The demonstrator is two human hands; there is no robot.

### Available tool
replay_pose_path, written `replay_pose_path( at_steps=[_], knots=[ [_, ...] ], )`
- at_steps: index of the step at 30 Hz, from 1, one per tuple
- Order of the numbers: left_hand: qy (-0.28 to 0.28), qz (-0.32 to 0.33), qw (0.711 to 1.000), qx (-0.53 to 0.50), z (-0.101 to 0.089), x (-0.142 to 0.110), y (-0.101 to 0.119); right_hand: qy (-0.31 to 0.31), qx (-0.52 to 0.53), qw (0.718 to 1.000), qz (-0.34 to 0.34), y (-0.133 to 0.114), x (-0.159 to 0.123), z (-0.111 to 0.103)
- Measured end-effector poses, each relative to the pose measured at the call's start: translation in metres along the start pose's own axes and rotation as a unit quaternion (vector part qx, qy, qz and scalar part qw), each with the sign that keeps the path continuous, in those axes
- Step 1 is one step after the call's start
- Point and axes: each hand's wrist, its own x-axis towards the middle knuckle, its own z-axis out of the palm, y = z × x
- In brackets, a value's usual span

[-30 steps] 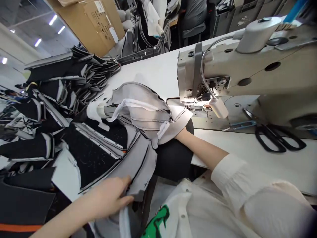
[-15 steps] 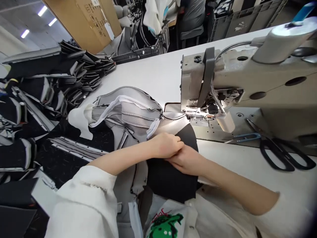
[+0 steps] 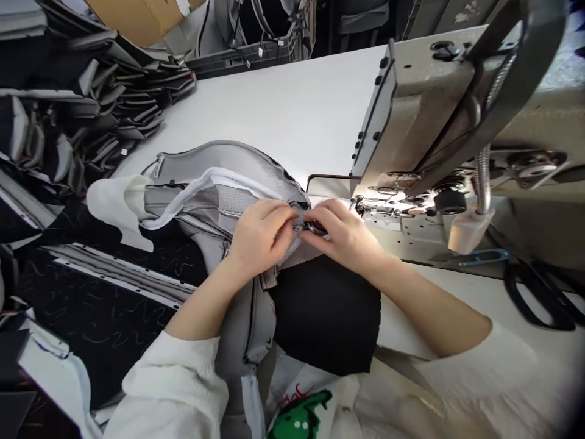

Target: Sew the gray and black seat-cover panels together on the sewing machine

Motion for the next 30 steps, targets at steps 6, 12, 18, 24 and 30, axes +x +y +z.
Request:
replay_pose_path(
  at_steps=[6, 12, 18, 24, 30],
  knots=[
    [-0.058, 0.009, 0.997, 0.057, 0.012, -0.004, 0.003, 0.002, -0.002, 0.997, 0.075, 0.001, -0.016, -0.006],
    [-0.096, 0.006, 0.993, 0.063, 0.018, -0.006, 0.006, -0.057, 0.18, 0.955, 0.231, 0.004, -0.008, -0.007],
    [-0.103, 0.0, 0.992, 0.077, 0.024, -0.007, 0.004, -0.094, 0.29, 0.907, 0.291, 0.014, -0.009, -0.006],
    [-0.106, 0.006, 0.991, 0.075, 0.026, -0.007, 0.003, -0.104, 0.322, 0.889, 0.309, 0.018, -0.01, -0.004],
    [-0.106, 0.007, 0.992, 0.074, 0.027, -0.008, 0.002, -0.1, 0.325, 0.89, 0.304, 0.018, -0.009, -0.002]
  ],
)
